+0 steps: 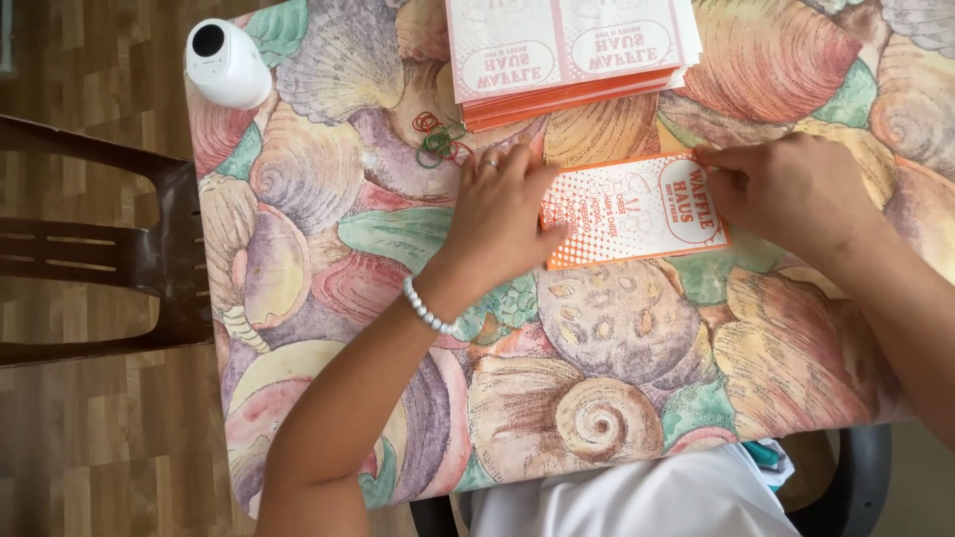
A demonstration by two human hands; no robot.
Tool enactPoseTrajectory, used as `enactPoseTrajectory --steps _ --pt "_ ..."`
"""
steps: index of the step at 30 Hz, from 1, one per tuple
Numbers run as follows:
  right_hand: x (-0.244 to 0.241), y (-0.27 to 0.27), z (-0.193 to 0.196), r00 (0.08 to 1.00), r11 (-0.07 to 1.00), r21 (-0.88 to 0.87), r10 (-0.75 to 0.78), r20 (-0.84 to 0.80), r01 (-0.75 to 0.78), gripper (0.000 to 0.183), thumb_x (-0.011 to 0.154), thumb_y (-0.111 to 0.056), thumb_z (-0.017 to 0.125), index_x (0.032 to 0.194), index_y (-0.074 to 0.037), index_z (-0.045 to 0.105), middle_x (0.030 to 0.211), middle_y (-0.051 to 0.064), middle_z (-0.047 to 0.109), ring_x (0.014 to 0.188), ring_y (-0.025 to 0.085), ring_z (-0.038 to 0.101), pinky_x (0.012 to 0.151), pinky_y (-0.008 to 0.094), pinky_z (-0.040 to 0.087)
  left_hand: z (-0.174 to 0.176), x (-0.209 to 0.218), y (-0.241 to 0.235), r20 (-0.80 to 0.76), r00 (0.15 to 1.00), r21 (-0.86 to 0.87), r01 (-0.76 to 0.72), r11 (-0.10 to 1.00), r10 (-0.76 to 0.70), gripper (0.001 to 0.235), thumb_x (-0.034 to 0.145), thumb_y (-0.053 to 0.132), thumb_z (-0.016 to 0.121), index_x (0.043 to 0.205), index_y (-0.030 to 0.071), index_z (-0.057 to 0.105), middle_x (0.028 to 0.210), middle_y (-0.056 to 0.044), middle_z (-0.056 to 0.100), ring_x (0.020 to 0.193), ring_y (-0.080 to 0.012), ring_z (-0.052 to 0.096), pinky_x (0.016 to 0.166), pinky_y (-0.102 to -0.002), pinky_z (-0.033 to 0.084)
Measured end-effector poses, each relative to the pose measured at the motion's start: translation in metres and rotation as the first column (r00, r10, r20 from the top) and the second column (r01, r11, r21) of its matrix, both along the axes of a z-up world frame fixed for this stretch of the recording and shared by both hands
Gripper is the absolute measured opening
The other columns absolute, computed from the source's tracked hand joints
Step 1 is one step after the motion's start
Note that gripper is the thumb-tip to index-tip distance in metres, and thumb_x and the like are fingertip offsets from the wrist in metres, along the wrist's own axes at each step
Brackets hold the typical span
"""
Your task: Folding printed paper sheets into bags on a table.
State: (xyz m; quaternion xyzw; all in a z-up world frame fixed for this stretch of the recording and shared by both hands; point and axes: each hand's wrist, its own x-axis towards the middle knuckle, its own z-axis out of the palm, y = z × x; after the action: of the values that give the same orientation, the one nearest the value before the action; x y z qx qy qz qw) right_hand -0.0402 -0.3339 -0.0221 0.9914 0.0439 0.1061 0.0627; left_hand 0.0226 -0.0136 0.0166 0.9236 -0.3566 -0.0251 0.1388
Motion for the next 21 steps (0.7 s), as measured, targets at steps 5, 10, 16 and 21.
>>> enactPoseTrajectory --steps 5,10,16,21 --pt "0.006 0.008 0.009 1.0 0.997 0.072 0.009 -0.013 -0.008 0.036 0.099 -0.022 0.056 0.118 -0.035 0.083 0.063 -0.003 0.071 0.045 0.024 0.062 0.039 0.036 0.05 -0.018 0.023 -0.015 0.037 0.992 -0.09 -0.114 0.989 0.118 0.025 0.09 0.029 0.076 0.106 0.015 0.061 0.108 -0.007 0.064 0.105 -0.0334 0.058 0.087 -0.049 0.045" --pt "0.004 0.012 0.009 0.999 0.996 0.094 -0.001 -0.047 0.005 0.039 0.098 -0.022 0.053 0.12 -0.033 0.082 0.062 0.0 0.071 0.047 0.027 0.065 0.039 0.038 0.052 -0.016 0.033 -0.022 -0.06 0.976 -0.009 -0.212 0.977 0.211 0.019 0.088 0.03 0.08 0.093 0.018 0.067 0.105 -0.004 0.067 0.108 -0.0307 0.059 0.094 -0.052 0.043" --pt "0.003 0.023 0.029 0.99 0.972 0.192 0.136 0.033 -0.139 0.023 0.104 -0.027 0.06 0.111 -0.02 0.082 0.091 -0.001 0.076 0.075 0.023 0.072 0.046 0.041 0.056 -0.002 0.038 -0.029 -0.134 0.957 0.042 -0.254 0.966 0.257 0.016 0.086 0.03 0.082 0.076 0.023 0.071 0.095 -0.002 0.071 0.104 -0.0317 0.062 0.091 -0.053 0.046" --pt "-0.001 0.063 0.067 0.853 0.87 0.07 0.459 0.249 -0.489 0.05 0.098 -0.05 0.068 0.127 -0.01 0.075 0.103 0.004 0.078 0.095 0.023 0.074 0.089 0.039 0.06 0.013 0.021 -0.037 -0.07 0.99 -0.358 0.087 0.93 -0.12 0.021 0.079 0.012 0.085 0.073 0.017 0.065 0.07 0.004 0.071 0.068 -0.0181 0.067 0.068 -0.04 0.052"
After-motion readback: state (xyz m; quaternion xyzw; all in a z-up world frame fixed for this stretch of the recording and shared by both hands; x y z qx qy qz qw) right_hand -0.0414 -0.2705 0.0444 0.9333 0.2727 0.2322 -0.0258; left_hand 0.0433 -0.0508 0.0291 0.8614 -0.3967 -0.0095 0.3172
